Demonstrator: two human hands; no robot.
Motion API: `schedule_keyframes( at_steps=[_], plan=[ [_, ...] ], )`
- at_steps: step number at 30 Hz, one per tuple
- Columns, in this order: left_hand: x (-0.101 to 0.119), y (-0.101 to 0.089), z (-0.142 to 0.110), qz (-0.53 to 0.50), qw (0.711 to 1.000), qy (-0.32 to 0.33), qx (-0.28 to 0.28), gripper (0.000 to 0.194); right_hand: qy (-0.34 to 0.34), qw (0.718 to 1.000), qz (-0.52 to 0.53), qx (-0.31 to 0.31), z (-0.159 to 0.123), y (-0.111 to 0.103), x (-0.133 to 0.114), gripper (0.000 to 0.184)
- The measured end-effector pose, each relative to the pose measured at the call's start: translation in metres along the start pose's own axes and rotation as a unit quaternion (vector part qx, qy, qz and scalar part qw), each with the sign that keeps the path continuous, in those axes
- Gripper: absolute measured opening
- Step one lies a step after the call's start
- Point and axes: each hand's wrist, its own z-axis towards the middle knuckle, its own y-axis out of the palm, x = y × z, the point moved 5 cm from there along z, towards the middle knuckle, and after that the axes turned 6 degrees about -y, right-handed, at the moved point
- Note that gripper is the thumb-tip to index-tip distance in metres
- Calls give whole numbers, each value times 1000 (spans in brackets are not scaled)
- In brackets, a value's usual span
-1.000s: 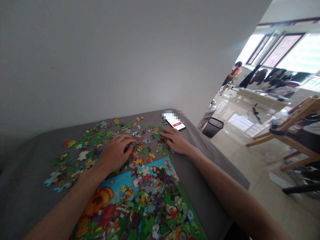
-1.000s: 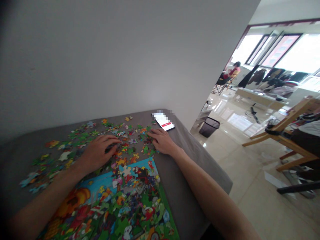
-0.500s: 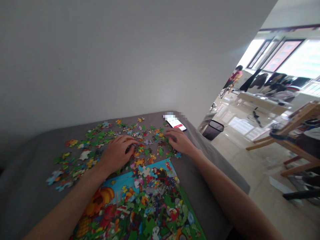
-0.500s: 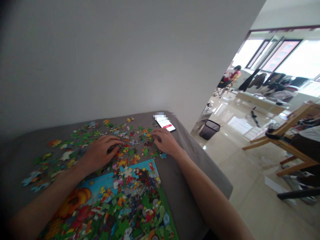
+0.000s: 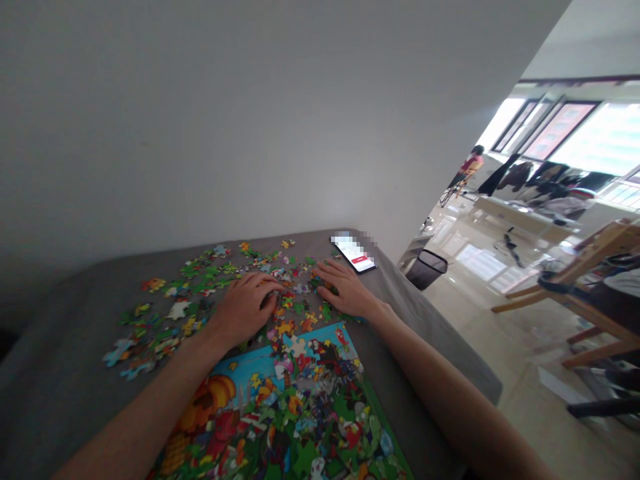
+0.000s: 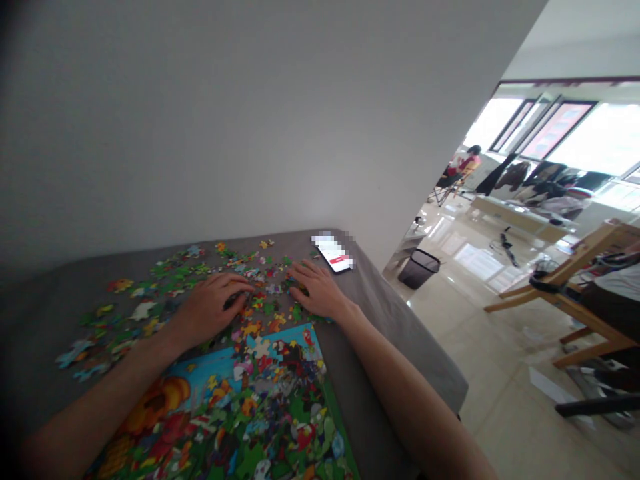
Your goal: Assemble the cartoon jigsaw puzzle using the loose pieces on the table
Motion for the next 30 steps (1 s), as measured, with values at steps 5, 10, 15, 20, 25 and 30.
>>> schedule_keyframes(
  at_steps=[5, 10, 15, 20, 25, 30],
  plan=[
    [-1, 0, 0, -1, 1000, 0, -2, 29, -2, 999, -37, -29, 1, 1, -5, 44],
    [-5, 0, 0, 3, 1000, -7, -3, 29, -11, 999, -40, 5, -7, -1, 0, 40],
    [-11, 0, 1, 22, 1000, -7, 9, 32, -24, 1000, 10, 10, -17, 0, 2, 44],
    [-12, 10, -6, 82, 993, -79, -32, 46, -21, 999, 31, 12, -21, 2, 0, 55],
    [4, 17, -16, 110, 982, -85, -124, 51, -5, 999, 26, -23, -19, 10, -6, 52],
    [13, 16, -19, 121, 981, -69, -138, 52, -14, 999, 33, -31, -16, 10, -9, 39]
  ],
)
